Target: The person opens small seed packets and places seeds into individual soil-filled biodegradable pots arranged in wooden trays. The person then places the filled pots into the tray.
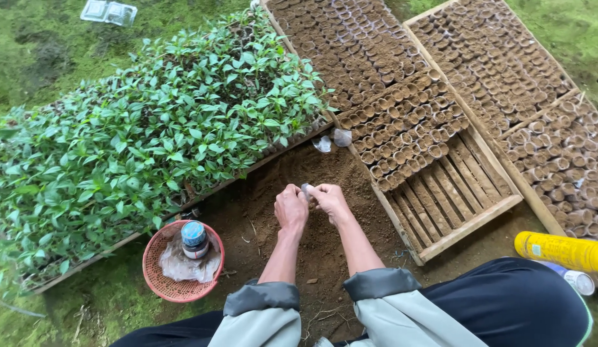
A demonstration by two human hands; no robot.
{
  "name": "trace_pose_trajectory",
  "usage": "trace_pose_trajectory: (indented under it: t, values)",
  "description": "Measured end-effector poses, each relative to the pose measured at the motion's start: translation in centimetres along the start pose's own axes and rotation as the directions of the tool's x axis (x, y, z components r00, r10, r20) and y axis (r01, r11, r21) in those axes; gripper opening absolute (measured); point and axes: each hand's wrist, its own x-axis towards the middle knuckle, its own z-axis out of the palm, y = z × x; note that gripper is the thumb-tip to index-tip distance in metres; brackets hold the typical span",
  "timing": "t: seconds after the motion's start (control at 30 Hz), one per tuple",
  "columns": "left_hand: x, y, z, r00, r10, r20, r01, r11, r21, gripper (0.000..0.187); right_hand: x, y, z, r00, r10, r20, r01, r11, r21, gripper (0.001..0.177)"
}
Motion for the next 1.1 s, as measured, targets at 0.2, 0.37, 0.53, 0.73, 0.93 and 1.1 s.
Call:
trace_pose_trajectory:
  t: [0.2,0.37,0.53,0.73,0.93,1.1]
  values:
    - [-1.2,1.3,0.6,0.999,0.007,0.036,-0.007,1.000,-0.015,0.012,-1.2,0.0,-0.6,0.990,0.107,0.095,-0.121,0.981,0.152,0.038]
    - [0.0,-0.6,2.6,0.999,-0.009,0.041,0.009,1.000,0.015,0.012,1.5,3.9,-1.5,0.995,0.095,0.004,-0.095,0.995,-0.030,0.034]
    - [0.5,-1.6,4.0,0.997,-0.032,0.066,0.032,0.999,-0.001,0.011,1.4,3.0,-2.9,0.994,0.091,-0.068,-0.086,0.994,0.063,0.024]
    - [0.3,-1.1,4.3,0.997,-0.021,0.076,0.022,1.000,-0.007,0.010,-1.2,-0.8,-3.0,0.997,0.077,-0.029,-0.067,0.963,0.261,0.019]
    - [-0.1,-1.0,3.8,0.997,-0.004,0.083,0.007,0.999,-0.032,0.012,1.0,1.0,-2.4,0.998,0.046,-0.038,-0.037,0.978,0.207,0.024]
    - [-0.3,-0.8,3.8,0.997,0.002,0.071,0.001,0.999,-0.043,0.012,3.0,3.1,-2.4,0.998,0.056,-0.029,-0.049,0.975,0.217,0.026]
